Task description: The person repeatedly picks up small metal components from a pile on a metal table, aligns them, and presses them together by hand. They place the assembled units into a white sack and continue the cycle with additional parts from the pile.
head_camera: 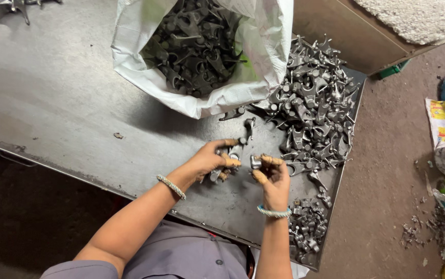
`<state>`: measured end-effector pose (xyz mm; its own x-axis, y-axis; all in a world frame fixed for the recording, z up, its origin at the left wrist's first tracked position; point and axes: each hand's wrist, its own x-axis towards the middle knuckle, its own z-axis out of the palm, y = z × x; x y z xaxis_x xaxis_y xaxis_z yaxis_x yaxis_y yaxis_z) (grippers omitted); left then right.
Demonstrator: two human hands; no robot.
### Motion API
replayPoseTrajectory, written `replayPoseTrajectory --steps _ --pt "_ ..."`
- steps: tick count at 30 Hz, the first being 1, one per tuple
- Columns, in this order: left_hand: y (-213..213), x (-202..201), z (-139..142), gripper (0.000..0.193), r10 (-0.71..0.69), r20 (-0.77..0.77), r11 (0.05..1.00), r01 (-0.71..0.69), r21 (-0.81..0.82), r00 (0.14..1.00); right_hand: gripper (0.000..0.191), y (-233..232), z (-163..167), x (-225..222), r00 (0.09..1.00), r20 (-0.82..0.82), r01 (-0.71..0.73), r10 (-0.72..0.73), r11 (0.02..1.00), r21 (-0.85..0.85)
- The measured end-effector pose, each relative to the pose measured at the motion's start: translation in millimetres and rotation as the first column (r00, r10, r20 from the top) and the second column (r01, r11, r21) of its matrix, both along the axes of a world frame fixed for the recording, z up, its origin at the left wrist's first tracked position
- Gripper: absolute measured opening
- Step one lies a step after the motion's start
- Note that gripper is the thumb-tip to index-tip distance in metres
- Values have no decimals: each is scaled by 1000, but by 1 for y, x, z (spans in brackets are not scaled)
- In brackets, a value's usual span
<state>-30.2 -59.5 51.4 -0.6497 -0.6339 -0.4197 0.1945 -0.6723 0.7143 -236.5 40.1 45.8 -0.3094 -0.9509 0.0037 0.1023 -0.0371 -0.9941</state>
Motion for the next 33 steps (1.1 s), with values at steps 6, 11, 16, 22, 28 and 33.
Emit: replayPoseTrajectory --steps 6,11,16,22,28,33 --pt "33 2 -1 49 24 49 993 -29 112 999 36 15 12 3 978 204 -73 43 988 140" --pt "40 17 -15 66 138 -243 867 1 498 960 38 -28 20 33 851 -524 218 -35 931 292" --pt "31 40 -23 55 211 -237 903 -96 418 948 73 -63 15 61 373 -928 354 -2 924 141" --pt "31 51 -27 51 253 -206 893 -146 426 945 60 -43 -3 27 809 -587 198 -4 944 265" --pt "36 39 -32 60 133 -258 929 -30 369 957 46 16 -16 -5 996 45 72 -75 995 64" --pt "54 18 -34 55 31 -290 934 75 348 957 38 34 6 8 986 165 -22 5 995 101"
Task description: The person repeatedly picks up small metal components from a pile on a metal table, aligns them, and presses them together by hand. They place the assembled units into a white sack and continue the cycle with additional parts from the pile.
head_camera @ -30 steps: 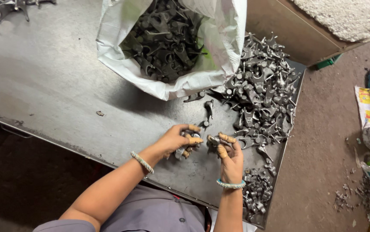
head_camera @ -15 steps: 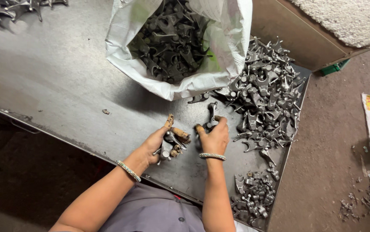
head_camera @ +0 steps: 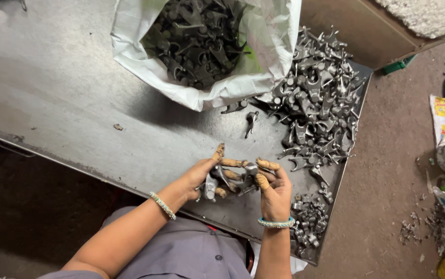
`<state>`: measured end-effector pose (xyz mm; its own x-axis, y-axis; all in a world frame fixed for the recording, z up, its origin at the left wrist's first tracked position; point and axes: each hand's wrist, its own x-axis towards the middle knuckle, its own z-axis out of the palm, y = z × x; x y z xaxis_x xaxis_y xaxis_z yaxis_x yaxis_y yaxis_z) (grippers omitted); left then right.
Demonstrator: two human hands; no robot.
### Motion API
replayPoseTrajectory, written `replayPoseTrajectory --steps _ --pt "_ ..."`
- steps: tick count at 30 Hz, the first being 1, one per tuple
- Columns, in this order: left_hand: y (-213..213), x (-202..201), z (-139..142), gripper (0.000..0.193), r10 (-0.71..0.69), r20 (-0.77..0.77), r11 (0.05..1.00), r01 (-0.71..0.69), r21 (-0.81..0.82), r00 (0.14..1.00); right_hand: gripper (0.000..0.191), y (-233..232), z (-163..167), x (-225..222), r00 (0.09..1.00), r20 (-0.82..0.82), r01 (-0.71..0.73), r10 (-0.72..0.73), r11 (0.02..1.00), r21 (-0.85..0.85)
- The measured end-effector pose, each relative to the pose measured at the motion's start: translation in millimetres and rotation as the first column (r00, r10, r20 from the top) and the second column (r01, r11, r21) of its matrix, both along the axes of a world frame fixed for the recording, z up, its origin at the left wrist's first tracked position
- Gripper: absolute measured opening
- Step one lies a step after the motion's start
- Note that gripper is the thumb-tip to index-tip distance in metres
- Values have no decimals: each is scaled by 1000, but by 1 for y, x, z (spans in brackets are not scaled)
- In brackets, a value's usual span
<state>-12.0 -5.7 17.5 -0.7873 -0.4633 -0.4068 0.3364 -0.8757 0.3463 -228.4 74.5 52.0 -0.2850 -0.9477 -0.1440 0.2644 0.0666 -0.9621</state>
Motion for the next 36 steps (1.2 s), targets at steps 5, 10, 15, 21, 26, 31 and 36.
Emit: replayPoseTrajectory --steps 5,10,15,21,26,31,36 --pt "11 -5 -7 61 16 -181 987 13 160 983 37 -8 37 0 724 -671 -196 161 980 24" --pt "-2 27 -16 53 106 -116 990 -94 106 988 62 18 34 -3 255 -918 -288 304 930 228" --pt "-10 40 -16 51 173 -29 981 -170 95 984 48 41 -6 5 476 -870 13 127 988 151" --pt "0 34 -15 46 119 -64 990 -114 84 991 53 47 -8 -3 730 -683 82 -19 995 59" --pt "7 29 -8 49 75 -18 994 -73 85 997 50 60 -13 -10 930 -365 60 -52 998 10" --pt "9 24 1 61 6 -19 999 -5 51 1000 23 70 -37 -31 900 426 43 -89 992 117" --pt "16 15 -5 61 -45 -40 999 44 -15 998 25 67 -43 -36 821 561 3 -104 984 178"
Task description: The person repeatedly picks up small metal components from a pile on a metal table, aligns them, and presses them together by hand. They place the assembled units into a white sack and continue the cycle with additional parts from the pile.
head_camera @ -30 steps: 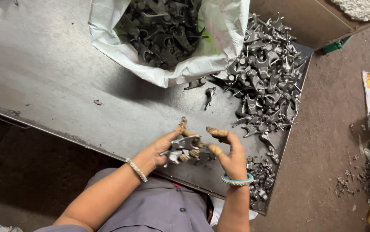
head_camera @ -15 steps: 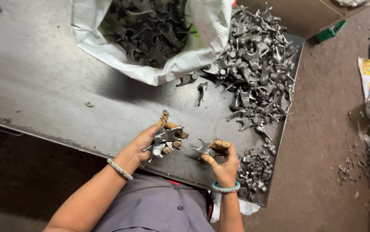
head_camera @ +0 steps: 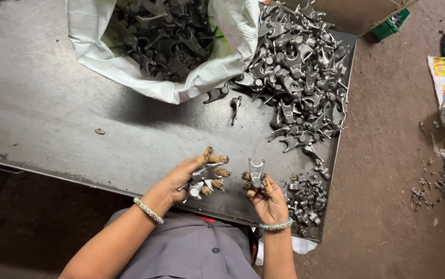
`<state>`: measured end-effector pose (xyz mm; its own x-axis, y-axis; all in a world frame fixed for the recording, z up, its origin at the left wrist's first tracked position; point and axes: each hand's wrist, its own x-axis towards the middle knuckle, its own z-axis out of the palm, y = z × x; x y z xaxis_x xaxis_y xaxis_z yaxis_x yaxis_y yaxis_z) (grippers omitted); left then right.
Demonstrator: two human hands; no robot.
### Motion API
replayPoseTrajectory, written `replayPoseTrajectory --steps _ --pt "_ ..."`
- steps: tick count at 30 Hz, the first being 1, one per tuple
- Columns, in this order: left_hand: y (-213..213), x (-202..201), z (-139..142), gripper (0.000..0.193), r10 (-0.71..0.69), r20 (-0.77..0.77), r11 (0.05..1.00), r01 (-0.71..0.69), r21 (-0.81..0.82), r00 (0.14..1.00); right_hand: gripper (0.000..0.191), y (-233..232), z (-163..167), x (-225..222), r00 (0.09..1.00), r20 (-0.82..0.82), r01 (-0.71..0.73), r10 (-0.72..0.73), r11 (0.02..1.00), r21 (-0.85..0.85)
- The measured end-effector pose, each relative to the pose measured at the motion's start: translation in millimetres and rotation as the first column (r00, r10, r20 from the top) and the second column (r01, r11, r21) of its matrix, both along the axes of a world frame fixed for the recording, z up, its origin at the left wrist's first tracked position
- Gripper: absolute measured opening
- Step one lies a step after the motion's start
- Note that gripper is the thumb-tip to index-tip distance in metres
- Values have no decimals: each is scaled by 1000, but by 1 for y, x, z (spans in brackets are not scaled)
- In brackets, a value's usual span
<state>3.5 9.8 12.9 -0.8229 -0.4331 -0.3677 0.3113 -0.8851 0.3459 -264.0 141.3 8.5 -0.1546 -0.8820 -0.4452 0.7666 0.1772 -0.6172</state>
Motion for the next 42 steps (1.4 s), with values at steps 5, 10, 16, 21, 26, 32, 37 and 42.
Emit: replayPoseTrajectory --steps 5,10,16,21,26,32,37,42 --pt "15 -21 -11 67 8 -24 997 -6 72 1000 19 -14 29 35 918 -384 -91 103 995 48" --pt "5 -27 -4 78 -37 -142 971 69 228 989 26 -68 67 23 256 -965 12 -62 998 -61" --pt "-54 -2 41 77 117 -275 990 -90 110 954 89 -142 75 -37 -542 -833 213 113 977 -7" --pt "-143 10 93 52 548 -352 814 -581 15 759 91 -158 61 -32 -534 -819 270 210 960 70" --pt "-228 -1 133 41 814 -228 510 -845 -161 535 77 -153 54 -29 -423 -877 285 228 952 110" --pt "-199 -8 138 55 804 -131 463 -749 -474 580 51 -120 37 16 -453 -876 125 166 985 122" --pt "-123 10 132 72 870 -100 217 -556 -803 484 37 -90 48 63 -320 -946 -181 -48 983 12" --pt "-69 37 113 71 842 70 271 -308 -912 534 43 -84 75 80 -270 -962 -170 -31 985 16"
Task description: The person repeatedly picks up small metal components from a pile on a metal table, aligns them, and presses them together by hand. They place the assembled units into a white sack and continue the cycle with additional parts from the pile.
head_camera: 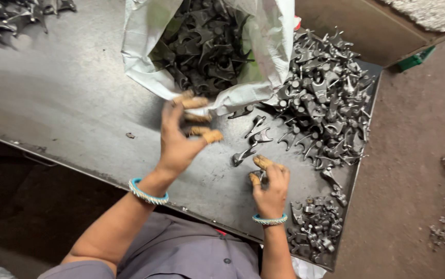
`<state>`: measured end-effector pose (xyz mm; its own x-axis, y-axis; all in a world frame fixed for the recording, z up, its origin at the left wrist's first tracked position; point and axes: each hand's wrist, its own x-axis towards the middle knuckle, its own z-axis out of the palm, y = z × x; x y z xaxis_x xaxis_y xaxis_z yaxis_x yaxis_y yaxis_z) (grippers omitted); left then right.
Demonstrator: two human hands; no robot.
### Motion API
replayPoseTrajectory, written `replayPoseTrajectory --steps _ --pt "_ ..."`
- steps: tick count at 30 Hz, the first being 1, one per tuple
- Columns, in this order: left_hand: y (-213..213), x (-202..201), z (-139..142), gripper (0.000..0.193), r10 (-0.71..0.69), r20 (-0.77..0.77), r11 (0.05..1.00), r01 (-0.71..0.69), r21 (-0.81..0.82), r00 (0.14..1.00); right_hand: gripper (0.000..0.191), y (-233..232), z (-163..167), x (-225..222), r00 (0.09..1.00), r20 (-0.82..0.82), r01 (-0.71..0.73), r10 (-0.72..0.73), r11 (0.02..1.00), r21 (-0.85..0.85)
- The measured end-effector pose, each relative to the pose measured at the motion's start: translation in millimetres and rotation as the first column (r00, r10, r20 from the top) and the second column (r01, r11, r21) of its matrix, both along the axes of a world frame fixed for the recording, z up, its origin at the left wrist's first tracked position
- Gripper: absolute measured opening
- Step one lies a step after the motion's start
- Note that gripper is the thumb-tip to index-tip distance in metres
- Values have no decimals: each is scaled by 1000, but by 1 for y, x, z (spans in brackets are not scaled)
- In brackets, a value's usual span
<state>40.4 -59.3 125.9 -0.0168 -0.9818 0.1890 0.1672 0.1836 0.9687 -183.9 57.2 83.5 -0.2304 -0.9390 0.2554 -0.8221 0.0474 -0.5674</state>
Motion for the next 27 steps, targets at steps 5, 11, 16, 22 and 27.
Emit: replayPoseTrajectory --steps 5,11,16,22,27 --pt "31 -10 -37 51 -48 40 995 45 87 998 52 -33 -8 19 905 -275 -337 324 941 -2" --pt "43 -27 -77 39 -141 -94 936 164 311 985 39 -37 -24 -6 817 533 -312 220 946 87" --pt "57 -43 -90 30 -297 -364 702 460 544 883 46 9 -40 -28 -149 982 -201 120 968 -149" --pt "74 -56 -91 23 -305 -589 445 659 606 748 51 35 -56 -41 -290 955 -129 60 986 -101" --pt "72 -53 -90 26 -338 -567 478 656 584 751 50 42 -62 -48 -278 958 -140 75 983 -117"
